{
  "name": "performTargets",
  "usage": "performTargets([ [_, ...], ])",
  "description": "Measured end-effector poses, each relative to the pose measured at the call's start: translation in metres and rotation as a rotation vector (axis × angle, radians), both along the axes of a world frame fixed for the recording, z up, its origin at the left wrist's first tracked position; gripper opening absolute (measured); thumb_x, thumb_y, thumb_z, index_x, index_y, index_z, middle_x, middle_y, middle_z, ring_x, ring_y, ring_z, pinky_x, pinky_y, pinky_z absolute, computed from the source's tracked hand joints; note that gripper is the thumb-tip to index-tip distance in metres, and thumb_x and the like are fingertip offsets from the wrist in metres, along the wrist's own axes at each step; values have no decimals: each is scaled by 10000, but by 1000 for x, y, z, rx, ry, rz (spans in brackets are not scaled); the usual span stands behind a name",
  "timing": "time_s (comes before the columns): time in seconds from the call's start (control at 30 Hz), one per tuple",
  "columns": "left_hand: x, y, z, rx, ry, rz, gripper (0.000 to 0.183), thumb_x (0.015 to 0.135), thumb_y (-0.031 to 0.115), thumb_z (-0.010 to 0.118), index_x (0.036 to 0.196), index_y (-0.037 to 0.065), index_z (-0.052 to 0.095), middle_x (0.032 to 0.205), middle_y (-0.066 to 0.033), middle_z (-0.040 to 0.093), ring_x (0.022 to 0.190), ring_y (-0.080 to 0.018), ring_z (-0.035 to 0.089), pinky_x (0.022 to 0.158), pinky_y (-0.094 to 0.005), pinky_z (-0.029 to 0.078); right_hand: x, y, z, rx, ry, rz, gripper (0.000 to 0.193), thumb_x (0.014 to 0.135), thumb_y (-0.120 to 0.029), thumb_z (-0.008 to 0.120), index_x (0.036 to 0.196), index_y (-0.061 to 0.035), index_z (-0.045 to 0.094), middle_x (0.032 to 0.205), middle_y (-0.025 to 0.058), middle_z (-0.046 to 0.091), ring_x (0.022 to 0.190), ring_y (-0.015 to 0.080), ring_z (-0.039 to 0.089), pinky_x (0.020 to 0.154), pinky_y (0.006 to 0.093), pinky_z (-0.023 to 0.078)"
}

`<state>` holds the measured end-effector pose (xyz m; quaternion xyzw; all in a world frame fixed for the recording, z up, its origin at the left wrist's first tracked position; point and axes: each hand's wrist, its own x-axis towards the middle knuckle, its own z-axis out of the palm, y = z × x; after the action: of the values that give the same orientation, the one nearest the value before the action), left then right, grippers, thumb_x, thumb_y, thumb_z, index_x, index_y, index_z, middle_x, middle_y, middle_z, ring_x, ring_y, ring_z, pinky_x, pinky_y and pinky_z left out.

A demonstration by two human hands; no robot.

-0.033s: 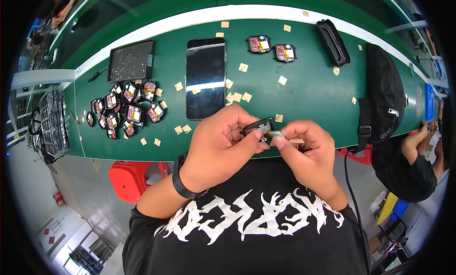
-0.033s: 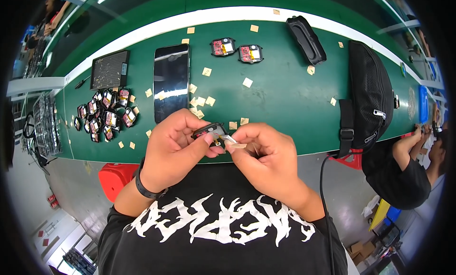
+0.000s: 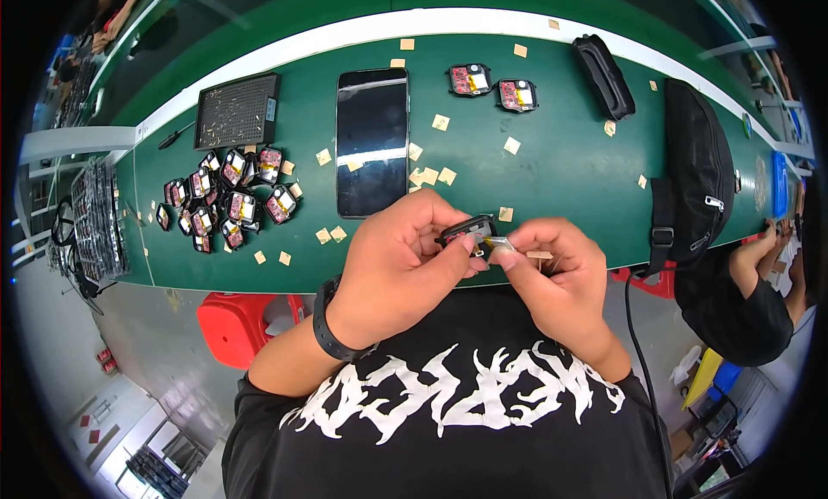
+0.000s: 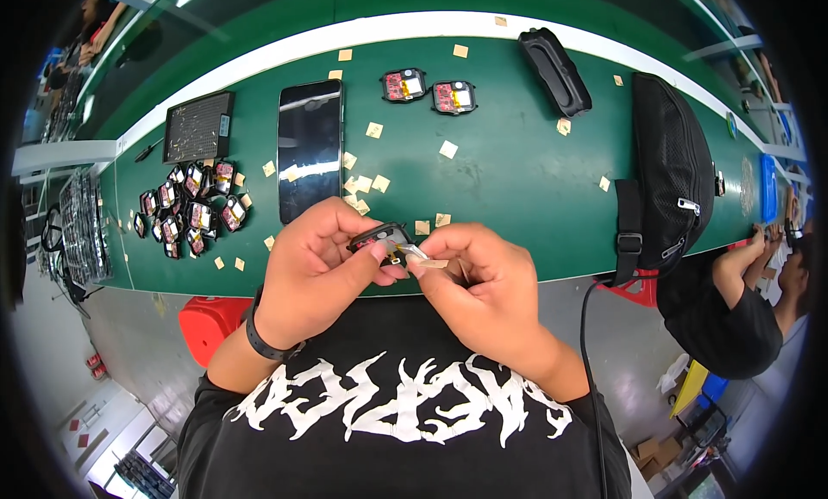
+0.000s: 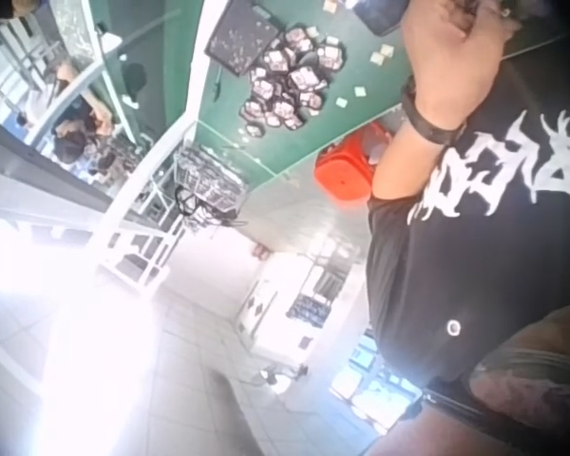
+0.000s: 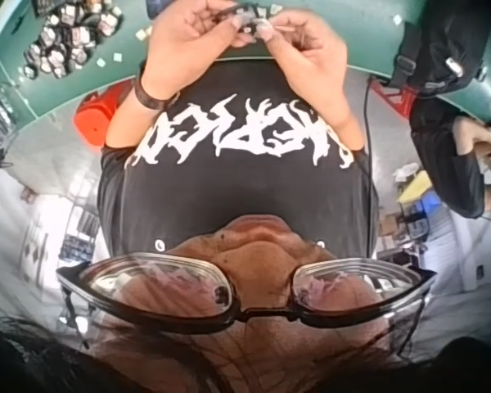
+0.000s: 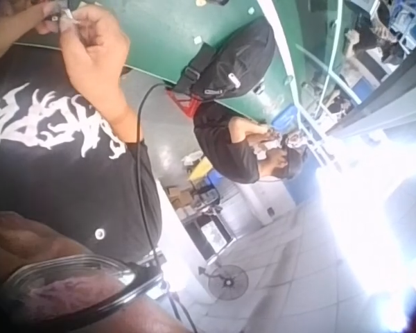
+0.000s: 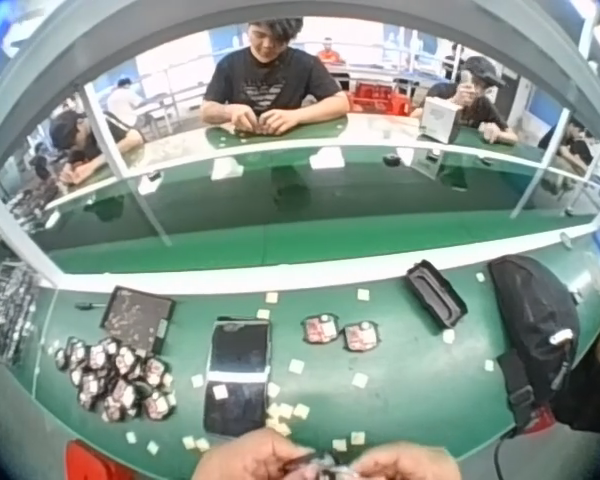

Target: Assembling small electronic modules at a factory workstation.

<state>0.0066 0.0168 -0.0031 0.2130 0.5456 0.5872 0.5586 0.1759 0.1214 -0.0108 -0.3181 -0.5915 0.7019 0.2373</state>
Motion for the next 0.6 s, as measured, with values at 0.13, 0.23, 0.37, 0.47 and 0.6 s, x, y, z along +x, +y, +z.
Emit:
performTargets([
  [0.13,3,0,-5,23,-20,1,127,986,-46,604,1110,-50,578,1072,-131,698,962,-158,712,837,-288,606,3,-1,-10,-19,-21,-5,91,908,49,722,993,26,700,859,18,685,639,-3,526,522,183,358],
  [0.23,5,0,-8,71,-35,3,134,989,-47,598,1121,-49,581,1101,-129,699,1016,-148,691,893,-297,590,-4,-2,-15,157,45,-41,101,900,35,744,997,36,715,897,43,677,665,1,534,536,181,373],
  [0.37,5,-3,-8,61,-55,-40,162,982,-63,600,1142,-59,580,1143,-134,698,1039,-137,675,927,-297,567,-1,0,-16,128,61,-29,113,887,29,763,997,36,736,949,55,644,690,11,542,547,184,391],
  [0.47,4,-7,-11,50,-59,-92,178,975,-83,592,1152,-68,579,1151,-138,697,1040,-137,672,927,-294,560,4,2,-21,44,-20,-26,139,871,38,779,980,30,693,969,45,604,727,32,587,569,184,421],
  [0.6,6,-10,-9,80,-30,-119,182,969,-104,577,1149,-77,584,1135,-139,700,1031,-138,675,923,-299,561,-3,5,-16,-306,91,-89,241,854,78,777,956,-7,575,963,38,567,793,62,651,633,186,496],
])
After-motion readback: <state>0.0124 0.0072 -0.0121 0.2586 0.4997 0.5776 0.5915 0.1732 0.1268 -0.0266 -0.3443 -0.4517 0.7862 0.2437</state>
